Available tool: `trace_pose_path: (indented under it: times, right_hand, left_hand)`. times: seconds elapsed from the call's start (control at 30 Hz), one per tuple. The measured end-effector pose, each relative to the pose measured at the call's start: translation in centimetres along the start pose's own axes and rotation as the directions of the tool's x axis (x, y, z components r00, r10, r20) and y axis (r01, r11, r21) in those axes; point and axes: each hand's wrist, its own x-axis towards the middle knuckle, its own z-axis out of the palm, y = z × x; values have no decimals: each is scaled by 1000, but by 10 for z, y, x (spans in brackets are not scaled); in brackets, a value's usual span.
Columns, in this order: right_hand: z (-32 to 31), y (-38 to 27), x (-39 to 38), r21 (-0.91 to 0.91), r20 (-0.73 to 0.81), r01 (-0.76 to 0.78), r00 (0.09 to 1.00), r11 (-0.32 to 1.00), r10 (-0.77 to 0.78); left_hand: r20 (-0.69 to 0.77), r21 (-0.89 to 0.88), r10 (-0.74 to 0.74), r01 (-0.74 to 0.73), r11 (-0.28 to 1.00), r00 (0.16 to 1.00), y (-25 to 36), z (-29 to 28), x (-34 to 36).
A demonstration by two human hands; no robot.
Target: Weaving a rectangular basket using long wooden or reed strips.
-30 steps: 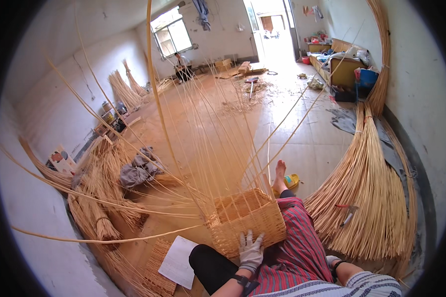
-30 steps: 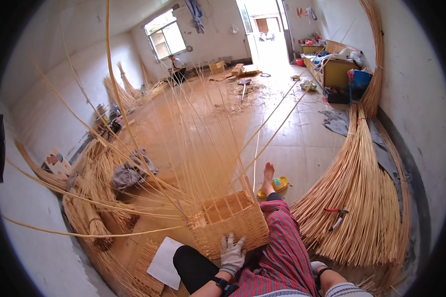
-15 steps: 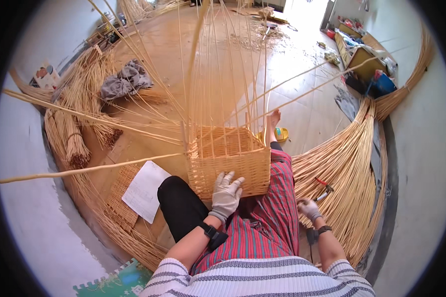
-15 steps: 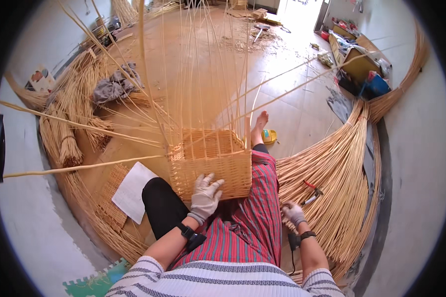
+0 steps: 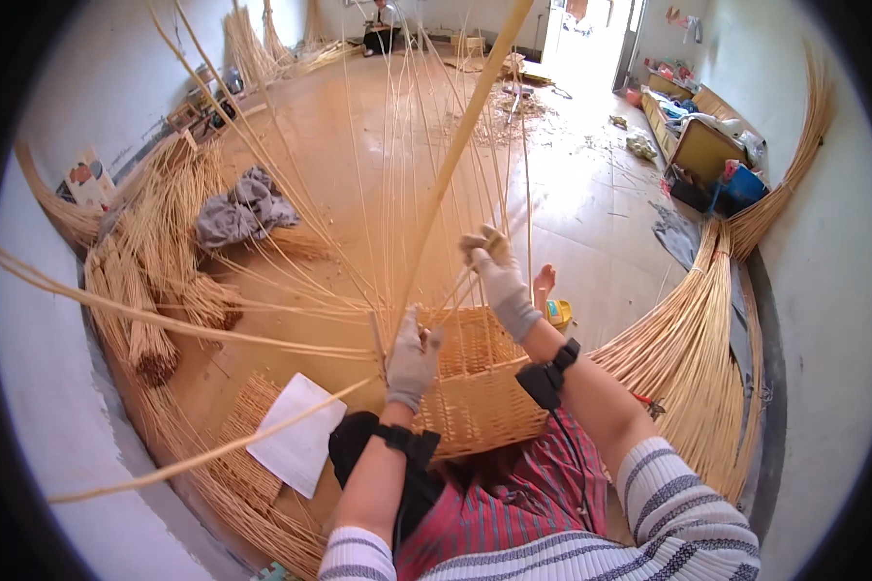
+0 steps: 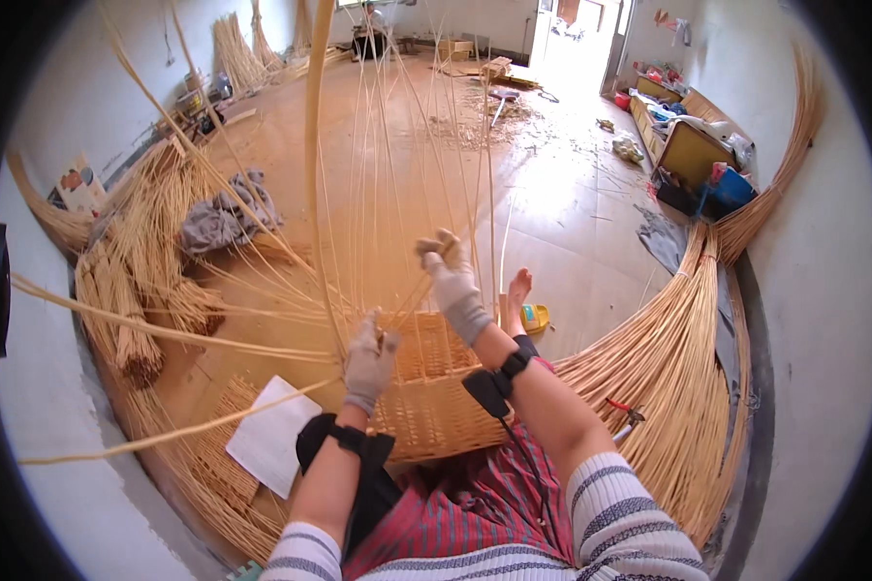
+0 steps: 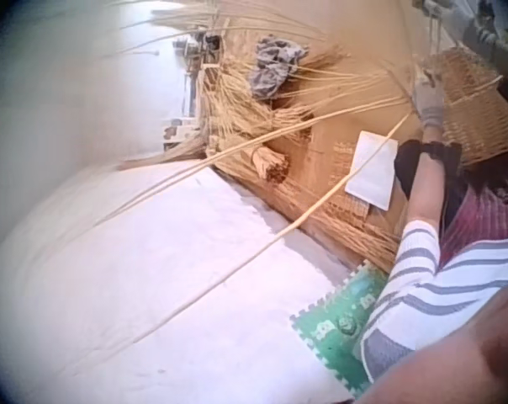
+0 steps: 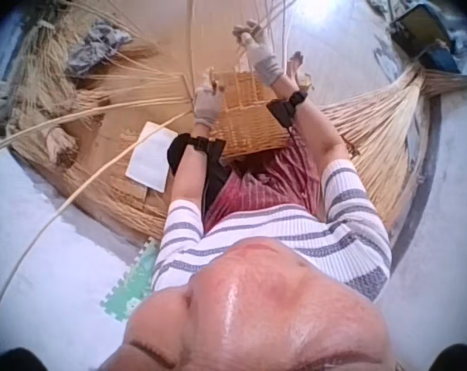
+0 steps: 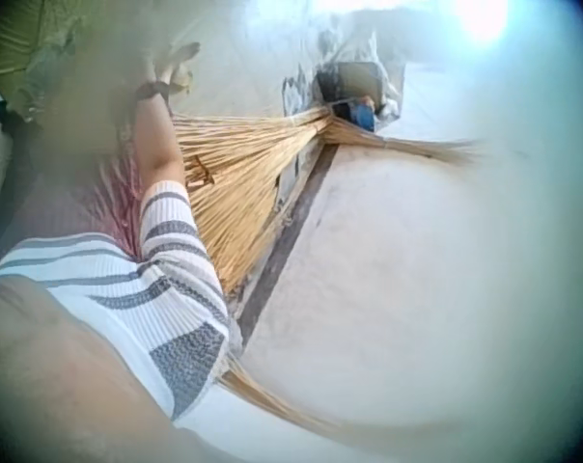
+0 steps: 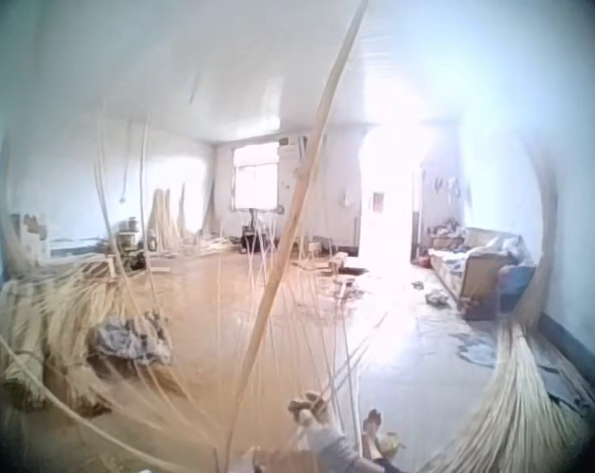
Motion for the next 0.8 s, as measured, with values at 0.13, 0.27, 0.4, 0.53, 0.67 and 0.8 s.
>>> trace_pose_path:
  times: [0.13,0.27,0.4,0.53,0.67,0.8]
  right_hand:
    - [41,2,59,-734,412,301,910,609,45]
    - [87,7,65,-662,477,417,875,-623,78]
    - [95,3,20,-788,444,533,839,-309,316]
    - [32,-20,-71,-697,601,618,780,364,-175]
    - [-102,-34,-161,-776,437,466,883,425,-172]
    - [-315,-49,-264,-848,-530,-522,831,-93,168]
  left_hand:
    - [-45,58,192,-189,980,980,-7,4,-2]
    - [-57,316,309,-276,908,949,-8,17,-8]
    - [-83,719,312,-160,677,946,-10,31,-14]
    - [-15,898,387,-157,410,922,-16,39,-15]
    - [-84,619,435,-295,728,897,-16,38,-25]
    - [-66,627,516,-366,687,854,-14,36,-49]
